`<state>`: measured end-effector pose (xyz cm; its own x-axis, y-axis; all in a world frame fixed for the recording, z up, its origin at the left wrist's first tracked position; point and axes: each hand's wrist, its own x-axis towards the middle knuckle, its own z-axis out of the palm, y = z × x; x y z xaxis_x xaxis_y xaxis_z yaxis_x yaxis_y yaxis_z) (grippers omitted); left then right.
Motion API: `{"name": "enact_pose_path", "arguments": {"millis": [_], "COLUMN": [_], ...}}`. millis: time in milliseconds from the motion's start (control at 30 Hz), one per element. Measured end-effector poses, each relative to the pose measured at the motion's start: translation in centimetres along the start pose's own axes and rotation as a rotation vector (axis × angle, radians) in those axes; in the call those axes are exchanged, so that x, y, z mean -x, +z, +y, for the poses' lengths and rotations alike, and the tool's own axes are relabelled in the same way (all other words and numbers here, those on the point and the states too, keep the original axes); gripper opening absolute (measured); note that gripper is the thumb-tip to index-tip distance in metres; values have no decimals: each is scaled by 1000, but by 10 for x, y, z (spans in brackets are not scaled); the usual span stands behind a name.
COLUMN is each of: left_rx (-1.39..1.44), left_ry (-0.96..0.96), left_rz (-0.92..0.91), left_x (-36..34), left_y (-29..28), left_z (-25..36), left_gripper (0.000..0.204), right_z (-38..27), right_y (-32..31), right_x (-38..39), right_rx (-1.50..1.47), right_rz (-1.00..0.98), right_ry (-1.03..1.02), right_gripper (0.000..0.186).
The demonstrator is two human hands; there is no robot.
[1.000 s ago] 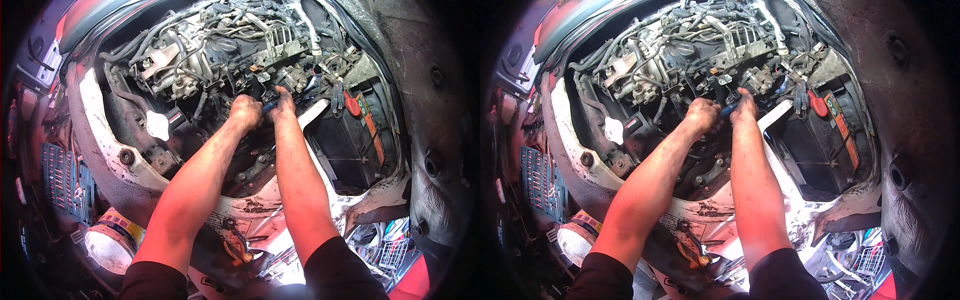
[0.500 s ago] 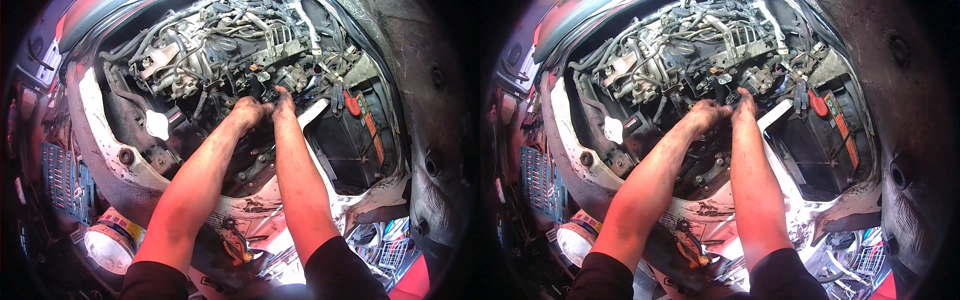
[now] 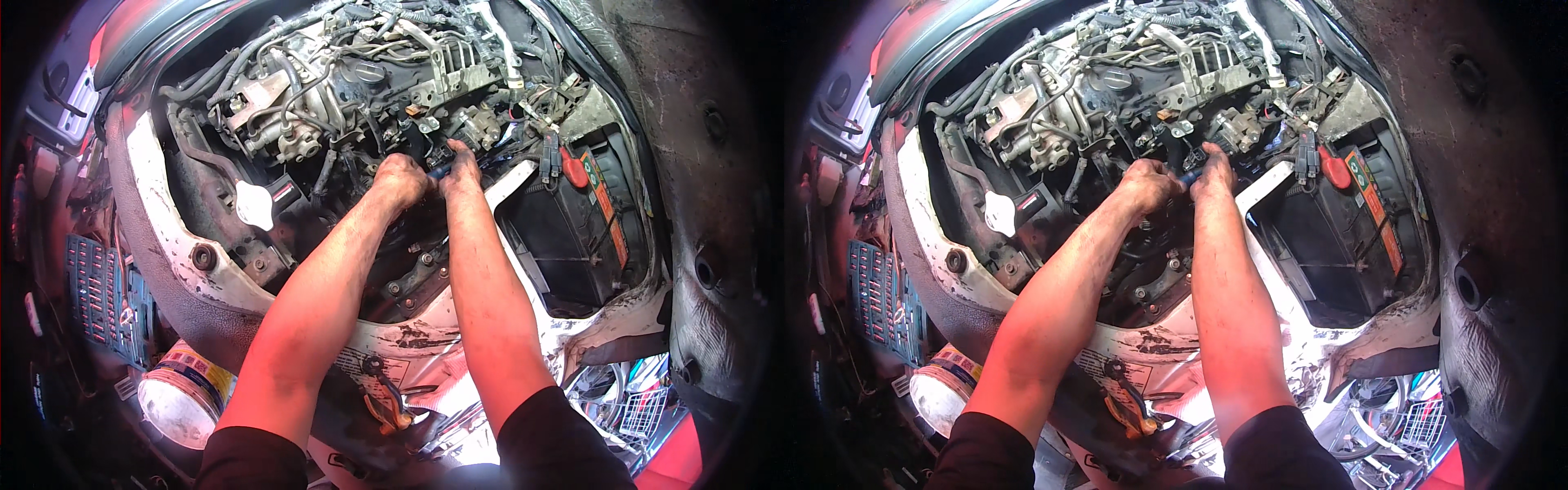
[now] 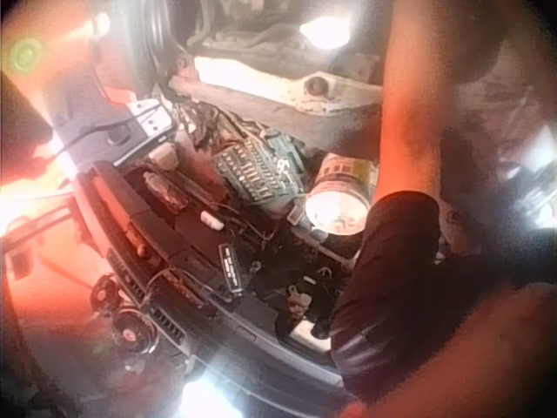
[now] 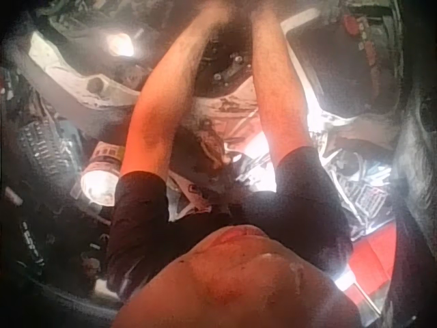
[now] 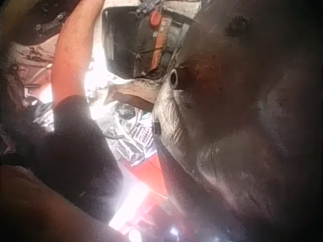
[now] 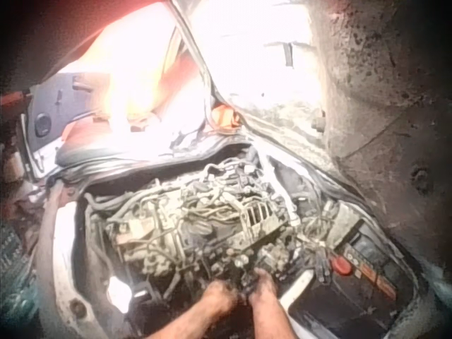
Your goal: The person works on a component within the engine bay of a vehicle, using a small blue tool to disconnect or adjust wiring and then handling a larger mechanical part by hand and with a rag.
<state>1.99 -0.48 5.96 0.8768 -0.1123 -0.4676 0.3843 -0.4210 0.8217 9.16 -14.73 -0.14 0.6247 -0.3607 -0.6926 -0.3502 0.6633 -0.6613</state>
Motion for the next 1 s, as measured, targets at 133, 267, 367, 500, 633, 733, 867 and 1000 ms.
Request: {"name": "enact_pose_path", "arguments": {"millis": [133, 267, 367, 500, 633, 733, 867, 1000], "left_rx": [327, 128, -84, 75, -2, 164, 398, 107], "left_ry": [-146, -9, 50, 46, 62, -61, -133, 44], "left_rz": [-208, -62, -32, -110, 101, -46, -118, 24], "left_x": [11, 21, -8, 2, 7, 4, 16, 5], "left_y": [-6, -3, 3, 3, 6, -4, -2, 0], "left_z": [6, 14, -6, -3, -1, 0, 8, 0], "left_gripper": [33, 30, 35, 29, 23, 30, 34, 25], "right_z": [3, -3, 2, 3, -1, 2, 1, 2], "right_y": [-1, -7, -6, -3, 1, 0, -2, -1], "right_x": [3, -20, -23, 3, 3, 7, 3, -3], "right_rx": [-48, 175, 40, -93, 35, -50, -66, -34], "right_rz": [-6, 27, -52, -53, 18, -43, -19, -14], "right_ry": [21, 27, 2, 0, 23, 11, 24, -19], "right_gripper": [54, 38, 33, 47, 28, 50, 52, 51]}}
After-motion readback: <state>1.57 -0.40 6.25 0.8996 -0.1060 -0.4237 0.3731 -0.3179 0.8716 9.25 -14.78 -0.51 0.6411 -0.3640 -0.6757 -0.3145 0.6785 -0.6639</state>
